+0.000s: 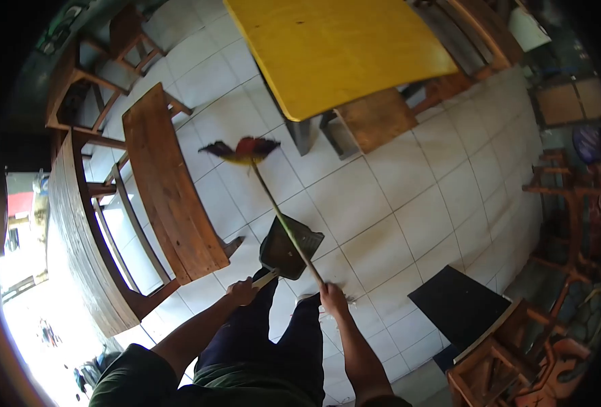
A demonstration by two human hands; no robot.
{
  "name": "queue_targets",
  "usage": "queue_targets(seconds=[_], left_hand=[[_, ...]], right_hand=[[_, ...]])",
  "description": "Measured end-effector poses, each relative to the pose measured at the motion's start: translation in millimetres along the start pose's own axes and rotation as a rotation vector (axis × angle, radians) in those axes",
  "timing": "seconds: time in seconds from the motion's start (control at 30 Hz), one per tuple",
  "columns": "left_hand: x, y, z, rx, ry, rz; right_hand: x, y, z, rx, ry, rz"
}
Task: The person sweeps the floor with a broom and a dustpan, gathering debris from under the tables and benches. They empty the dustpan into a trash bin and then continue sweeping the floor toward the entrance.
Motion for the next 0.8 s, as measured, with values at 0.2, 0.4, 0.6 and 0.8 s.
queue_targets(seconds=[0.2,0.4,0.6,0.8], left_hand=[[23.8,7.6,26.6,0.058,0.086,-0.023],[38.1,13.0,28.3,0.089,0.203,-0.047],[59.2,-3.1,-4.1,0.100,0.217,-0.052],[76.0,-19.7,-23.2,0.192,0.229,0.020]], right_hand=[[219.9,-175.5,10.9,-0.149,0.225,0.169],[249.8,-208.1,43.1,-0.105,0.466,0.050],[-18.7,-44.1,71.3,0.069,0.568,-0.301],[-89.6,100.7,82.7,0.152,0.380,-0.348]])
Point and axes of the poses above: each hand's wrist, its own y-axis away from the middle knuckle, its own z-axis out of the back of the hand, x = y × z, the point moved 8 cm from there along -y, towards the middle knuckle, and after that the axes turned 1 degree about -x, right-handed, at the moved point
